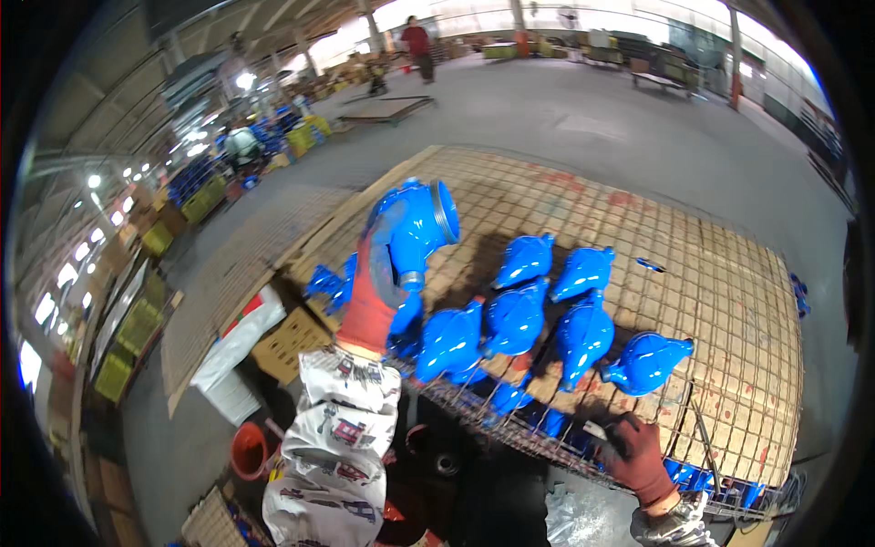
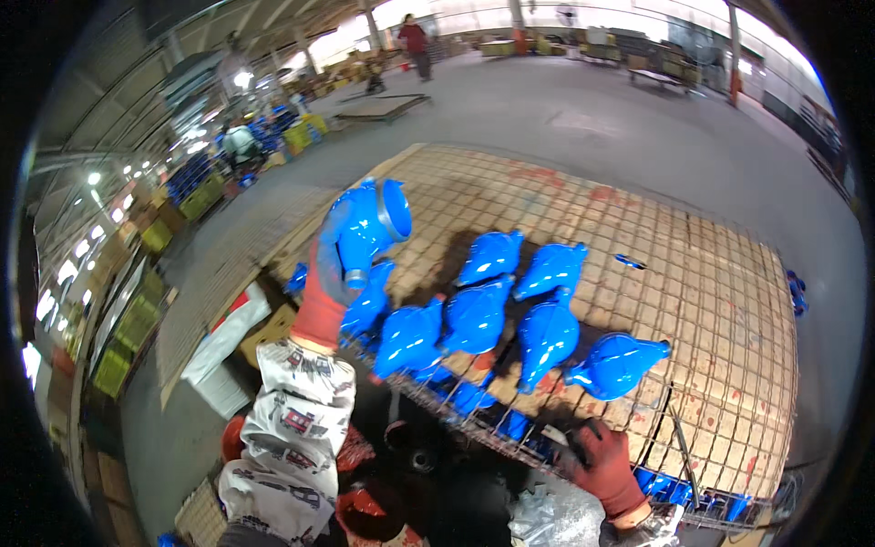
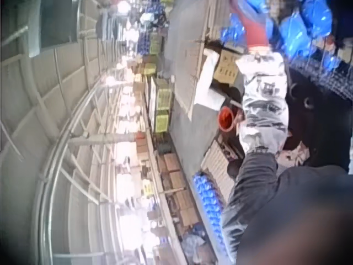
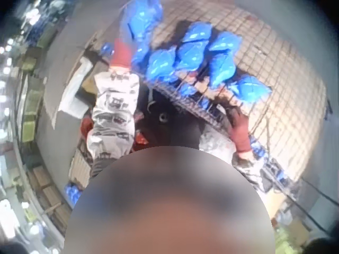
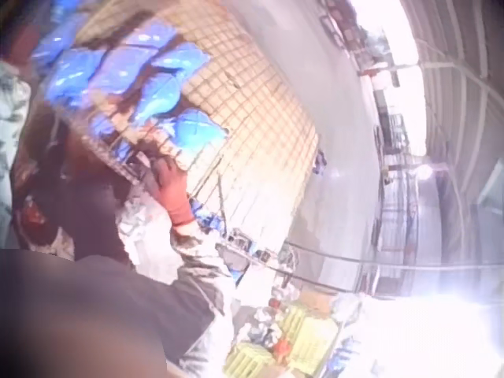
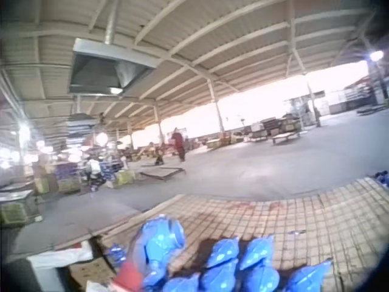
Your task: Painting blue industrial meter housings or components with red paint using a hand brush.
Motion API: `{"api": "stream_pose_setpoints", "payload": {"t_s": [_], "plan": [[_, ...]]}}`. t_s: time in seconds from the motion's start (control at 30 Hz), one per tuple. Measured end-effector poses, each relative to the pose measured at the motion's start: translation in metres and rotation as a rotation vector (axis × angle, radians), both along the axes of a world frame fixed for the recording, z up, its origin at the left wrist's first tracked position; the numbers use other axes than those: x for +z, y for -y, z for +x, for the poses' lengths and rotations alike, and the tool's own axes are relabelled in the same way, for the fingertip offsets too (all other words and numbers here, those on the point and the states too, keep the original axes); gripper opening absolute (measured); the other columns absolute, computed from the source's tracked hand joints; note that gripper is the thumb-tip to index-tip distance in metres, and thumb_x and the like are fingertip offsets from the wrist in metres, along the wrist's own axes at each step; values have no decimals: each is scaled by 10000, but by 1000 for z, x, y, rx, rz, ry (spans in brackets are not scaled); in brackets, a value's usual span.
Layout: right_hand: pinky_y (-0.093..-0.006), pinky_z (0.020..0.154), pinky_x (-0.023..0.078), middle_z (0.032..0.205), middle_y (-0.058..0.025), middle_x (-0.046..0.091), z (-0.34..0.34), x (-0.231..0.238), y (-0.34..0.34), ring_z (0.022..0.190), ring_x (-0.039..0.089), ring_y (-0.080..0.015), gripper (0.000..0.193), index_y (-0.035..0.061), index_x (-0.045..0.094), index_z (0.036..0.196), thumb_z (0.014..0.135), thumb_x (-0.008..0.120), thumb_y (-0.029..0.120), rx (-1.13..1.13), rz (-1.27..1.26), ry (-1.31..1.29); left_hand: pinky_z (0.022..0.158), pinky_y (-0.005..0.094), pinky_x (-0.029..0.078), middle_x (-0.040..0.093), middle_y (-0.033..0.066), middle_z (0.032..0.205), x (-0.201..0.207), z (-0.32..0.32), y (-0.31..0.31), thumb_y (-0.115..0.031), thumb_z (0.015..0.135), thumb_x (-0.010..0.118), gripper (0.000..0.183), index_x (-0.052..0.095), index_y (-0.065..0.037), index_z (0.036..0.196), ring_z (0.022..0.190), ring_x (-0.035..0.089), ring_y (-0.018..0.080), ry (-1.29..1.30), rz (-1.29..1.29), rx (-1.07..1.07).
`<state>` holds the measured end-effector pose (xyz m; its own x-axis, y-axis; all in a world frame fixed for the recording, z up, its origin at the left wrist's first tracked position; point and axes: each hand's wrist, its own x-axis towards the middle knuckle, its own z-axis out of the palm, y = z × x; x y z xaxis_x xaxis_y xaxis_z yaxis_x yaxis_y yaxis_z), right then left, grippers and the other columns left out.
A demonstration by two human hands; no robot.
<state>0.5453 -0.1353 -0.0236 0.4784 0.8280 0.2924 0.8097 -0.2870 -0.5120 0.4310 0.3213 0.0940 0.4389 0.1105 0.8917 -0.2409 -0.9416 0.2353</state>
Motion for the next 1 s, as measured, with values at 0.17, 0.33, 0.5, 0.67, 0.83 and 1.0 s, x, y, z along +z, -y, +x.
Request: {"api": "stream_pose_setpoints", "payload": {"t_s": [0.17, 0.33, 0.5, 0.67, 0.83, 1.0], "plan": [[-448, 604, 458, 848, -180, 611, -6, 15, -16, 716, 595, -411, 299, 41, 628, 943, 706, 745, 183, -24, 150, -52, 1016, 482, 460, 535, 170, 1336, 17, -66, 91, -134, 746, 860, 912, 302, -51, 1463, 1171, 568, 298, 365, -84, 52], [-304, 672, 492, 997, -107, 719, -58, 61, -28, 744, 629, -169, 236, -16, 659, 1048, 816, 635, 25, -63, 306, -642, 1038, 567, 447, 424, 168, 1470, 25, -137, 160, -486, 883, 627, 746, 364, -108, 1470, 1269, 498, 375, 487, -1206, -836], [-228, 616, 491, 1038, -76, 703, -140, 149, -35, 737, 591, -66, 284, -22, 642, 1177, 901, 583, 7, 383, 293, -1111, 1034, 529, 457, 436, 165, 1454, 12, -172, 203, -343, 865, 727, 769, 331, -104, 1478, 1268, 503, 342, 400, -860, -576], [-230, 524, 479, 895, -35, 653, -206, 193, -61, 622, 556, -52, 243, -25, 614, 1177, 950, 546, 31, 638, 207, -1102, 1023, 414, 451, 510, 174, 1342, 4, -215, 227, -181, 826, 798, 762, 355, -9, 1421, 1209, 542, 280, 373, -155, 263], [-231, 519, 470, 826, -15, 592, -225, 204, -65, 600, 542, -56, 179, -34, 603, 1109, 964, 549, 56, 677, 159, -1025, 1019, 406, 452, 537, 163, 1304, 22, -249, 246, -215, 870, 730, 650, 408, -5, 1394, 1183, 553, 254, 312, -722, -73], [-232, 516, 469, 818, -27, 590, -233, 205, -66, 592, 551, -65, 155, -39, 599, 1074, 956, 565, 56, 702, 104, -1063, 1057, 383, 420, 519, 131, 1360, 45, -270, 253, -285, 871, 635, 648, 433, -30, 1431, 1220, 529, 238, 326, -977, -338]]}}
